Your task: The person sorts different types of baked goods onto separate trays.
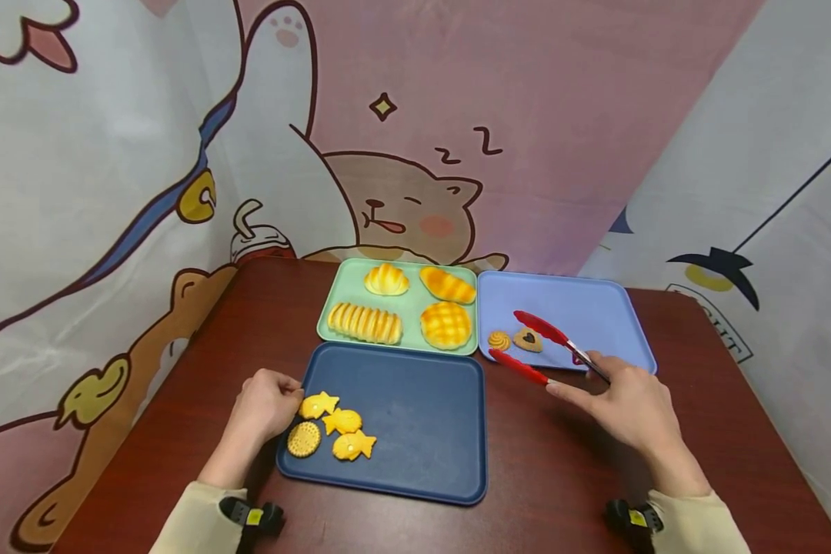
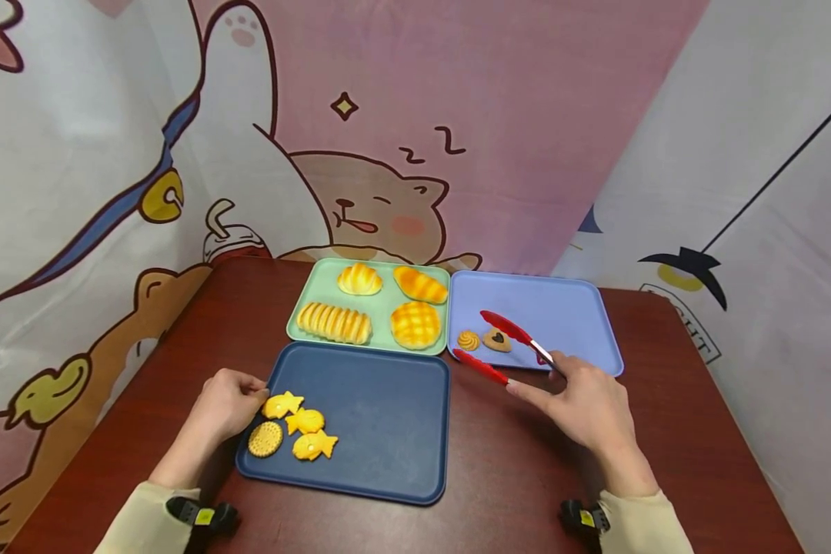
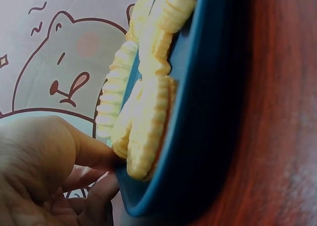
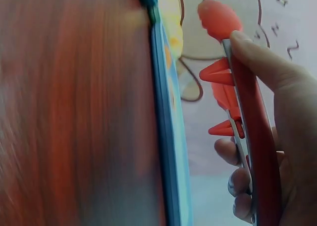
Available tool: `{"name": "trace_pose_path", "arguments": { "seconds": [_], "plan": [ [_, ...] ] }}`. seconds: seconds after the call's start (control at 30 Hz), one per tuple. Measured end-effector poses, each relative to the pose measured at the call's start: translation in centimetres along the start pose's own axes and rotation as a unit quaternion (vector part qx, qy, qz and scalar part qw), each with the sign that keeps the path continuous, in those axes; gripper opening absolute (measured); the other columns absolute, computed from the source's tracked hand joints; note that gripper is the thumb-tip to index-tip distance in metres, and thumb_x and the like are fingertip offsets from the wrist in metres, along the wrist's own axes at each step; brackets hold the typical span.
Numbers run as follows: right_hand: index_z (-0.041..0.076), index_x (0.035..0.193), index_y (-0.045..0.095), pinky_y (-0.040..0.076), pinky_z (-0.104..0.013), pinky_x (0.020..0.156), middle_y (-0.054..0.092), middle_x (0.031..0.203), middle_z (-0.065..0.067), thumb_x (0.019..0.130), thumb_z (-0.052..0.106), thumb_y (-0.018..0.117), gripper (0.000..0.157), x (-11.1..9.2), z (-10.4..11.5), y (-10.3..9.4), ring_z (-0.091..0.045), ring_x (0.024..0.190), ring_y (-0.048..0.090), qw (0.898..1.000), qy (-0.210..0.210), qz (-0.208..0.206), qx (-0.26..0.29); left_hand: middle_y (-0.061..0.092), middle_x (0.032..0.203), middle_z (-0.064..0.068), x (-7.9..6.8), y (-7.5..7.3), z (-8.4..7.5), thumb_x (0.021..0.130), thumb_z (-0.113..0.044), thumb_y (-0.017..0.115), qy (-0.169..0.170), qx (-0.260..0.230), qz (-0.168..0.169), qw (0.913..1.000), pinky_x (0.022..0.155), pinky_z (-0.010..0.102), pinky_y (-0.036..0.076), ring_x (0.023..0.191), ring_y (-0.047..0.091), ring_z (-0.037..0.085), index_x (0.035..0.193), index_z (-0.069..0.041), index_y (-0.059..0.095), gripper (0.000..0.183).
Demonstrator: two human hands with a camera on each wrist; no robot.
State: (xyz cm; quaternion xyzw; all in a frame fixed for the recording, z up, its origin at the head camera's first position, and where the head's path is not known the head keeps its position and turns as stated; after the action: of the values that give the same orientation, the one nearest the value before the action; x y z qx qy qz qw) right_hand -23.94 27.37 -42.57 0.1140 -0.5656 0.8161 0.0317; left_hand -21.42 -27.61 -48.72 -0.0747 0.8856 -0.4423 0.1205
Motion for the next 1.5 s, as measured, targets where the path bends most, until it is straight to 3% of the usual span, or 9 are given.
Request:
{"name": "trace_pose_path", "arguments": {
  "seconds": [0.17, 0.33, 0.6, 0.87, 1.13, 1.33, 1.5],
  "plan": [
    [0.001, 0.138, 0.068, 0.054, -0.048, 0.063, 0.076, 0.101, -0.012, 0.077, 0.083, 0.073, 0.103, -0.4, 2.2, 0.2, -0.024, 0.081, 0.063, 1.000, -0.027, -0.007, 0.009, 0.074, 0.090, 0.008, 0.1, 0.1, 0.0, 0.094, -0.017, 0.072, -0.004, 0.000, 0.001, 1.0000, 0.069, 0.044, 0.054, 0.080, 0.065, 0.026, 0.103, -0.001, 0.081, 0.021],
    [0.002, 0.134, 0.071, 0.050, -0.041, 0.062, 0.074, 0.096, -0.005, 0.074, 0.089, 0.068, 0.106, -0.6, 4.0, 1.0, -0.018, 0.074, 0.058, 0.999, -0.041, 0.018, 0.003, 0.074, 0.091, 0.008, 0.1, 0.0, -0.1, 0.094, -0.017, 0.072, -0.004, 0.001, 0.000, 1.0000, 0.069, 0.045, 0.055, 0.081, 0.065, 0.027, 0.104, -0.001, 0.081, 0.020],
    [0.004, 0.133, 0.072, 0.053, -0.044, 0.064, 0.075, 0.094, -0.001, 0.072, 0.090, 0.068, 0.105, -1.2, 7.0, 1.8, -0.014, 0.073, 0.061, 0.997, -0.076, 0.021, 0.014, 0.074, 0.091, 0.008, 0.1, 0.0, -0.2, 0.094, -0.017, 0.072, 0.004, 0.007, -0.008, 0.9999, 0.070, 0.046, 0.054, 0.083, 0.066, 0.028, 0.101, -0.004, 0.082, 0.019],
    [0.016, 0.130, 0.073, 0.048, -0.034, 0.059, 0.074, 0.091, 0.003, 0.072, 0.089, 0.070, 0.094, -2.3, 9.8, 2.5, -0.007, 0.068, 0.059, 0.992, -0.120, 0.023, 0.033, 0.074, 0.092, 0.008, 0.0, 0.1, -0.4, 0.094, -0.018, 0.072, 0.005, 0.009, -0.009, 0.9999, 0.069, 0.044, 0.053, 0.082, 0.066, 0.027, 0.101, -0.004, 0.082, 0.019],
    [0.014, 0.124, 0.075, 0.050, -0.031, 0.057, 0.075, 0.097, 0.003, 0.073, 0.086, 0.073, 0.089, -3.1, 12.3, 3.4, -0.006, 0.067, 0.062, 0.984, -0.168, 0.009, 0.059, 0.074, 0.095, 0.010, -0.1, 0.0, -0.3, 0.095, -0.018, 0.072, -0.004, 0.004, -0.005, 1.0000, 0.070, 0.044, 0.054, 0.084, 0.065, 0.028, 0.104, -0.003, 0.082, 0.020],
    [0.017, 0.121, 0.076, 0.043, -0.025, 0.053, 0.065, 0.085, 0.012, 0.071, 0.086, 0.075, 0.086, -3.5, 15.0, 5.0, 0.001, 0.061, 0.050, 0.978, -0.196, 0.047, 0.054, 0.074, 0.095, 0.011, -0.3, 0.1, 0.0, 0.095, -0.017, 0.071, -0.006, 0.002, 0.001, 1.0000, 0.068, 0.043, 0.054, 0.082, 0.065, 0.027, 0.105, -0.002, 0.081, 0.021],
    [0.017, 0.119, 0.075, 0.041, -0.024, 0.053, 0.063, 0.083, 0.014, 0.073, 0.090, 0.069, 0.086, -4.1, 17.4, 6.2, 0.002, 0.063, 0.051, 0.970, -0.232, 0.071, 0.030, 0.073, 0.094, 0.010, -0.3, 0.1, -0.2, 0.095, -0.017, 0.071, -0.004, 0.002, 0.004, 1.0000, 0.067, 0.043, 0.054, 0.081, 0.064, 0.027, 0.105, -0.001, 0.081, 0.021]
  ]
}}
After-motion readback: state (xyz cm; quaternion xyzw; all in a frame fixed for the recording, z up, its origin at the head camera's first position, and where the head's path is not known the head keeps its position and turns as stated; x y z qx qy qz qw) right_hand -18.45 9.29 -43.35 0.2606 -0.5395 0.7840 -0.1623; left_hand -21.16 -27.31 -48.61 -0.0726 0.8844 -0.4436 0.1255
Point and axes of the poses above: each hand's wrist, its own x-axis towards the middle knuckle, its own y-axis out of the palm, z = x × y, the point moved 10 cm from there along x, towards the middle knuckle
